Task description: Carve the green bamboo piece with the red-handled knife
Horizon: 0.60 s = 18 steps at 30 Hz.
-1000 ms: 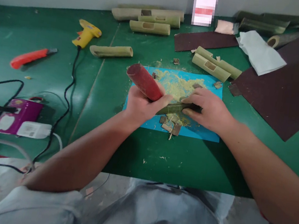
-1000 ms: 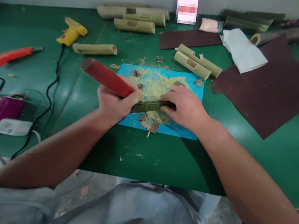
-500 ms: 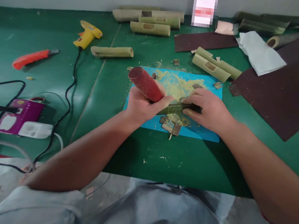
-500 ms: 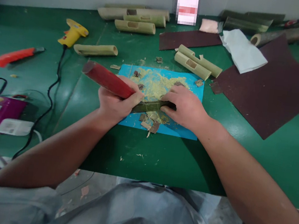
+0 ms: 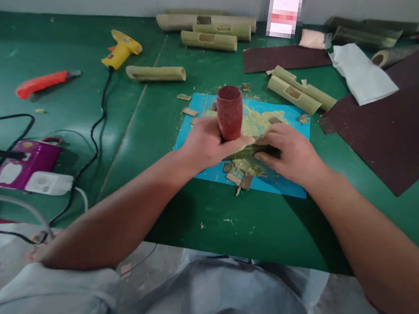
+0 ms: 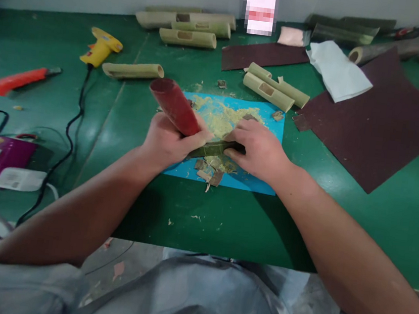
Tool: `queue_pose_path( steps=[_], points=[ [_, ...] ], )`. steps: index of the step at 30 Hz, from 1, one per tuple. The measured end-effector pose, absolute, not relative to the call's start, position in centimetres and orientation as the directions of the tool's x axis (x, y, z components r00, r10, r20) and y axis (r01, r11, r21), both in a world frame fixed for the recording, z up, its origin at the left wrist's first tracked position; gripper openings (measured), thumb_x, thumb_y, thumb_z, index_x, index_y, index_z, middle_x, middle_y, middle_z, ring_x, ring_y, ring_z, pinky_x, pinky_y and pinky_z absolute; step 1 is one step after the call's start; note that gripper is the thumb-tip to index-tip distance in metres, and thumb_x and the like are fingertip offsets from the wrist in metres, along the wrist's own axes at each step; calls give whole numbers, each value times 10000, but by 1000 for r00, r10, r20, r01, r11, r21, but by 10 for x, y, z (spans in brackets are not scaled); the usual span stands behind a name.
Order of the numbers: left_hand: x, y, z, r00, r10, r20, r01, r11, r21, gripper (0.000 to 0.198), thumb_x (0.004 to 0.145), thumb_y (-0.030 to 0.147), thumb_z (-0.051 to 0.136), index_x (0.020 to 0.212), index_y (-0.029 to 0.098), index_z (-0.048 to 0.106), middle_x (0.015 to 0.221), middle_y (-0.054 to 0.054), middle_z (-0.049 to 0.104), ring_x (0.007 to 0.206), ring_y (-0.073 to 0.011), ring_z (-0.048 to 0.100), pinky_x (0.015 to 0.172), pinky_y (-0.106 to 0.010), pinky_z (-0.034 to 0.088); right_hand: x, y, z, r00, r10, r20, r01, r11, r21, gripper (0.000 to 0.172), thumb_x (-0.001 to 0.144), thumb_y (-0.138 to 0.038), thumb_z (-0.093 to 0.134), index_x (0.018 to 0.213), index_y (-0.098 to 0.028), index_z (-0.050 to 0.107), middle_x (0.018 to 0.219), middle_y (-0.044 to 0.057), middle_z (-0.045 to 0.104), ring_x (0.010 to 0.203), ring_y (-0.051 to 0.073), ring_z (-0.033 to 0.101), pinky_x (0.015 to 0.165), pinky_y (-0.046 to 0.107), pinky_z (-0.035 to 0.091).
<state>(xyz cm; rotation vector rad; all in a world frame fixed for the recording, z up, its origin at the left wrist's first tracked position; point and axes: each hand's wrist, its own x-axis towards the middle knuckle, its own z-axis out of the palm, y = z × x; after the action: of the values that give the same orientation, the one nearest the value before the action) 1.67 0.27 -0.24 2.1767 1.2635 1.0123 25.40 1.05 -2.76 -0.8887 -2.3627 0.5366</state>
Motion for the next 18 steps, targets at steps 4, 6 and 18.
queue_pose_path(
  steps=[4,6,18],
  points=[
    [18,5,-1,357,854,377,569,-519,638,334,841,487,743,709,213,607,599,2,585,637,-177,587,646,-330,498,254,10,-26,-628,696,349,465,695,-548,153,940,-336,611,969,-227,713,909,67,672,923,260,600,812,413,473],
    [18,6,-2,374,850,371,578,-526,623,366,839,514,737,690,211,597,593,0,575,625,-173,574,629,-325,479,253,10,-26,-631,691,353,460,699,-547,150,940,-336,614,961,-225,711,893,64,664,908,252,592,798,402,466],
    [22,17,10,432,786,443,497,-617,610,155,788,358,707,750,222,642,767,-34,693,732,-204,638,751,-377,550,252,9,-26,-608,726,321,481,659,-578,170,923,-313,633,988,-201,744,960,101,665,978,275,610,842,423,497]
  ],
)
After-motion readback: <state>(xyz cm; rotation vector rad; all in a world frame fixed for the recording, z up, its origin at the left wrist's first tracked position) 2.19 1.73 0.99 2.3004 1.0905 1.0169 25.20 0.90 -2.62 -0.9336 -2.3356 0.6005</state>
